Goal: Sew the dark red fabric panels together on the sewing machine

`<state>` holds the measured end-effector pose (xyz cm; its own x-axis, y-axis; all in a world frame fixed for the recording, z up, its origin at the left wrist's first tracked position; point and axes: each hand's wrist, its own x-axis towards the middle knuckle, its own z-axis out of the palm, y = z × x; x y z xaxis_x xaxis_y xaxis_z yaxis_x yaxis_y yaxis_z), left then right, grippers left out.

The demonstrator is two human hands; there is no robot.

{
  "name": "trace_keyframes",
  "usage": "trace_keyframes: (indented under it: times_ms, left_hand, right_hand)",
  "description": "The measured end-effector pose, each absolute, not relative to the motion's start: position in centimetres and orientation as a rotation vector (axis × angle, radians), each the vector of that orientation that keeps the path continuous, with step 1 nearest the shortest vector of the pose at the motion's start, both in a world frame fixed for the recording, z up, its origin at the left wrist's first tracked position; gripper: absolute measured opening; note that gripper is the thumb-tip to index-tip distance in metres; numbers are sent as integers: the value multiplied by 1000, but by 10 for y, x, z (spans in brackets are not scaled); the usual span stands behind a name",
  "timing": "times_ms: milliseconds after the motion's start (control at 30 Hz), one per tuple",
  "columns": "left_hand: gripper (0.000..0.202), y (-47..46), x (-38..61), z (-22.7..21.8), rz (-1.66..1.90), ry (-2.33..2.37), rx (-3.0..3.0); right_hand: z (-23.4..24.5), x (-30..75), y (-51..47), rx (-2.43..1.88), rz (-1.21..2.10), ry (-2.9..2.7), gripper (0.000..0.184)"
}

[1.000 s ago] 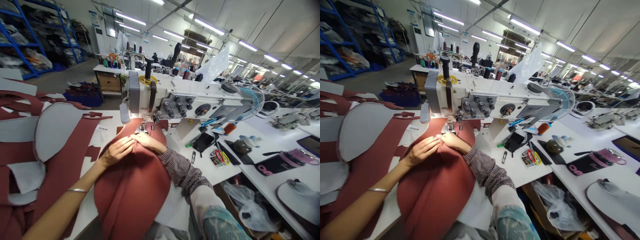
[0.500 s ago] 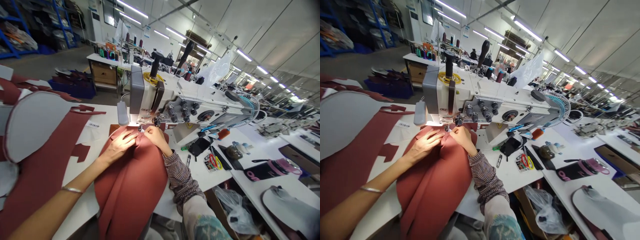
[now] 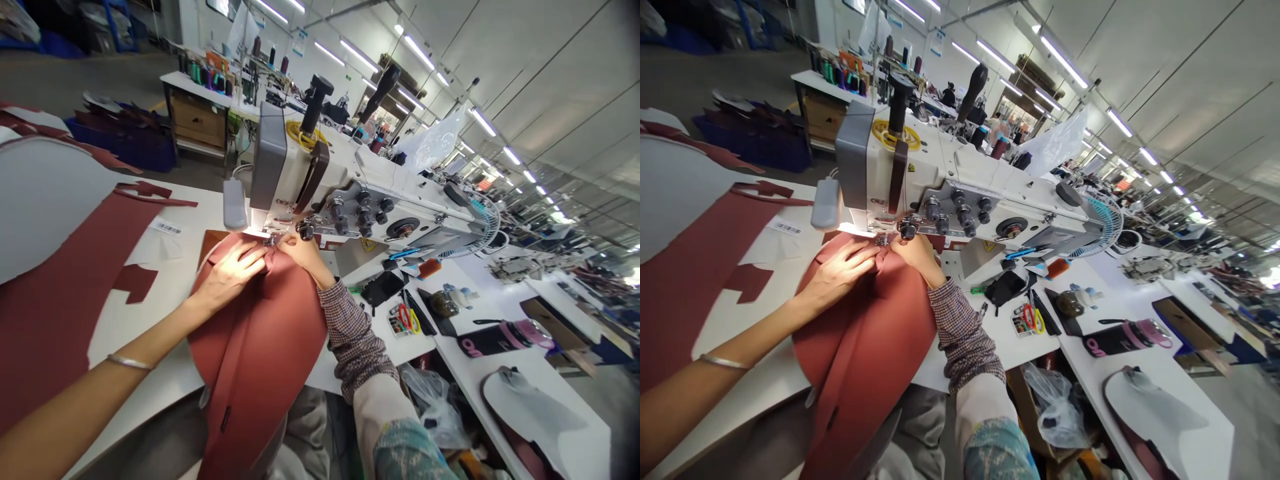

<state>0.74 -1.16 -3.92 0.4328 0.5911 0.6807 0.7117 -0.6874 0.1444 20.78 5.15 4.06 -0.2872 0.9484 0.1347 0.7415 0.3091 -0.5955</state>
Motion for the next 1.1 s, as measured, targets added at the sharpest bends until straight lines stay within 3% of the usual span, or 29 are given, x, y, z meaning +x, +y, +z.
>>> trace_keyframes:
  times_ms: [567,800,933,1100]
  left_hand:
    - [44,0,4,-34,-1148,-1126,-2591]
    - [45,-3,5,-30,-1166,-1138,-2618]
    - [46,-3,5,-27,-1252,-1126,-2655]
    - [40,-3,1,-30,-1350,-1139,-2643]
  right_hand:
    - [31,215,73,-1378,701,-2069,10]
    - [75,237,82,-1258,1272,-2355,22]
    - [95,249,79,-1422,1593,-2318,32]
    - [79,251,67,-1412,1614,-1946,41]
